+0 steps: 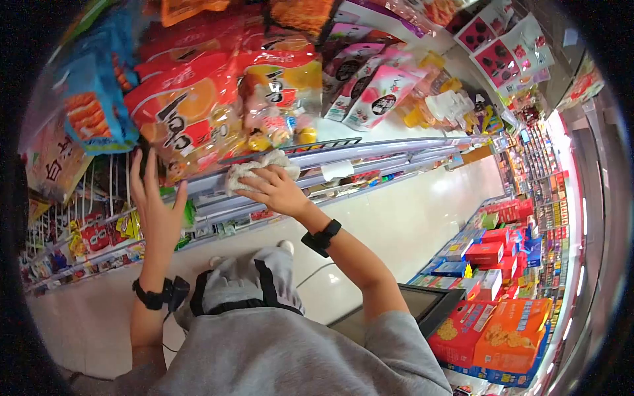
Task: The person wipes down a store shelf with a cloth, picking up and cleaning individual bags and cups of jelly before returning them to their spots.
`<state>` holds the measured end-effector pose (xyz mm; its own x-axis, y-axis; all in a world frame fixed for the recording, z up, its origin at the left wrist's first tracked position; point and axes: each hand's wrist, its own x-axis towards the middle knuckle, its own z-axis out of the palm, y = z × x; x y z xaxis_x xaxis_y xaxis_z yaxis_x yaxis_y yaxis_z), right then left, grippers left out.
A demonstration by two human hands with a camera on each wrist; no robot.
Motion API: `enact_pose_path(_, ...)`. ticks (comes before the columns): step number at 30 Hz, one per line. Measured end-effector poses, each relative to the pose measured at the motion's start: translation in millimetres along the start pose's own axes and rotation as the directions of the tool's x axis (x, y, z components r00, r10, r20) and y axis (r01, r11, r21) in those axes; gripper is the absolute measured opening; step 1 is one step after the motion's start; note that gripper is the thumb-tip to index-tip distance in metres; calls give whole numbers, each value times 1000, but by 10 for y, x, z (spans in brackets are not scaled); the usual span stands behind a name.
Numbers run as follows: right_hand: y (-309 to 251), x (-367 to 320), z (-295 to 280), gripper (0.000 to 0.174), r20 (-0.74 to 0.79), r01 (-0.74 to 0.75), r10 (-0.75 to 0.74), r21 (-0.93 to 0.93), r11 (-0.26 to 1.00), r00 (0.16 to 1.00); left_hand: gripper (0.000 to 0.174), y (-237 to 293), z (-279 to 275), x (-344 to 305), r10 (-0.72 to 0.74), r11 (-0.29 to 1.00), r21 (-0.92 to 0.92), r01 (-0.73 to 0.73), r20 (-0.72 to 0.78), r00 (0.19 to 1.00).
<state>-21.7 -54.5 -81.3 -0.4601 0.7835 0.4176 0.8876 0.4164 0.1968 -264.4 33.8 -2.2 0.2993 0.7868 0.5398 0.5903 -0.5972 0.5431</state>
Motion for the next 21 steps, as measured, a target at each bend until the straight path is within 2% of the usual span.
enact_pose_path(2,172,-146,-22,76,1,31,-31,17,999,1000,53,194,61,-52,131,991,-24,-134,-98,986)
enact_pose_path(3,265,-221,-63,72,-12,28,-27,33,999,1000,53,303,127,-42,134,991,-15,-137,-97,986)
enact_pose_path(5,503,-451,-66,69,-45,33,-33,11,999,998,43,543,287,-12,366,925,-91,-368,-34,930)
enact_pose_path(6,624,-573,-80,66,-71,36,-37,-15,999,997,43,666,406,6,367,926,-78,-368,-32,930)
enact_pose_path(8,856,-848,-160,57,-45,-7,6,-12,1000,999,36,901,717,50,394,905,-197,-376,60,917)
enact_pose_path(13,1554,-1671,-361,53,-55,-163,159,-86,983,986,37,1465,1408,169,465,882,-170,-439,159,871)
enact_pose_path(15,1804,-1983,-416,50,-122,-250,239,-83,965,963,39,1625,1646,157,459,887,-168,-431,205,864)
enact_pose_path(19,2143,-2358,-587,50,-234,-392,379,-11,920,895,42,1853,2061,124,491,871,-134,-472,198,849)
enact_pose_path(21,2223,-2381,-712,50,-254,-413,410,45,910,876,42,1924,2215,91,463,873,77,-482,183,867)
